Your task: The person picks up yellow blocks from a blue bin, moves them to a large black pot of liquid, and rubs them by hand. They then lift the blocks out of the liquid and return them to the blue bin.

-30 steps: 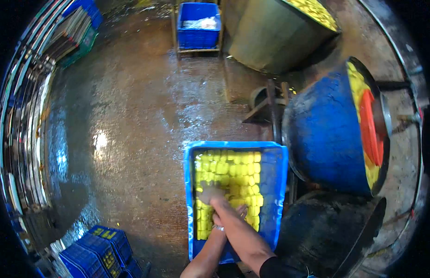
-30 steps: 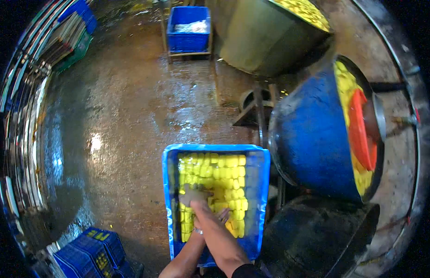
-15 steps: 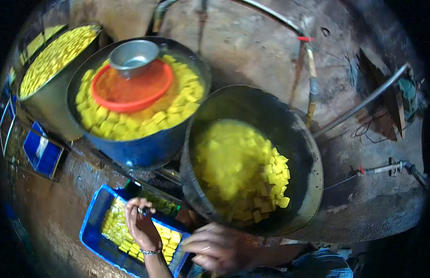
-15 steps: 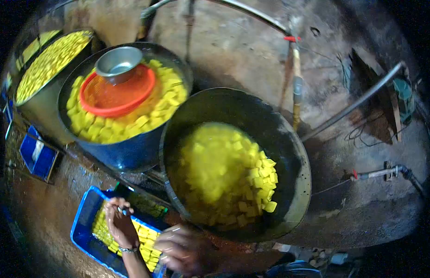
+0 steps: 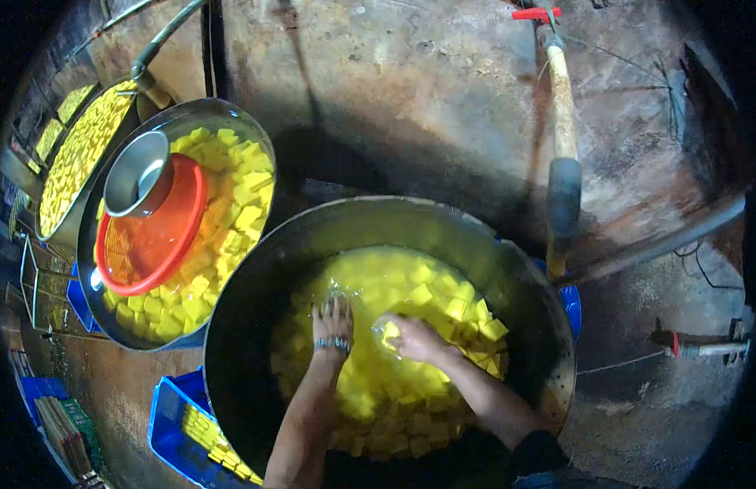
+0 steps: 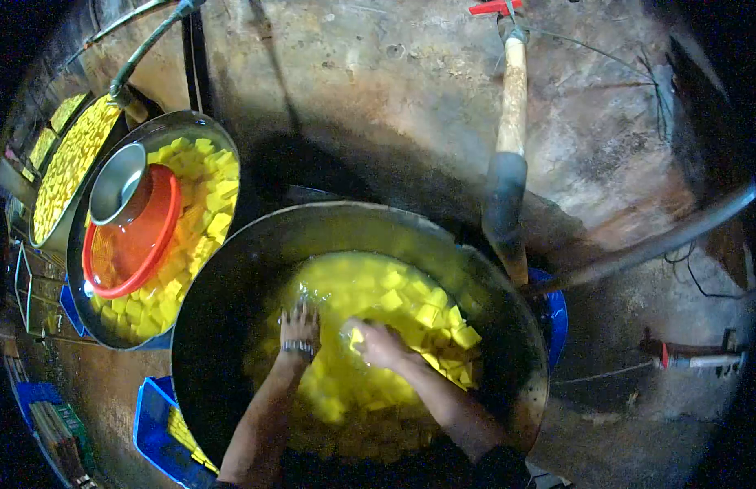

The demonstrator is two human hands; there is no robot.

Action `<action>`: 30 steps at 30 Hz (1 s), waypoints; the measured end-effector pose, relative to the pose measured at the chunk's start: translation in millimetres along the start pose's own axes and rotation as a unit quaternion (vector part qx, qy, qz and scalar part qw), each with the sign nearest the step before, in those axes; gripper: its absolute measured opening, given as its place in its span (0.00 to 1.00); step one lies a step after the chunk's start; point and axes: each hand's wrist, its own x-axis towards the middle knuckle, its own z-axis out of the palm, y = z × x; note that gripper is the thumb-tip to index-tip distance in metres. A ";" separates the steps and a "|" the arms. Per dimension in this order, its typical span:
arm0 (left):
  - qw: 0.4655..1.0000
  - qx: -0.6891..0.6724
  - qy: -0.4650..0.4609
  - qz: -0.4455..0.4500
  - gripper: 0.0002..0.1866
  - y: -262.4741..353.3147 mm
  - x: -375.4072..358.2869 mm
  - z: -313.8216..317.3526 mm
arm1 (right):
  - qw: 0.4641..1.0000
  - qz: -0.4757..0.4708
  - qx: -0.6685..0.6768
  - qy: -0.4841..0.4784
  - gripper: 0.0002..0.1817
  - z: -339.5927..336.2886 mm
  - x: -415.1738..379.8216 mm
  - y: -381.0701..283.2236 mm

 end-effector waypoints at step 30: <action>0.118 -0.974 0.161 -0.107 0.18 44.2 25.4 -42.6 | 0.826 -0.219 0.117 0.506 0.26 63.0 57.0 -26.0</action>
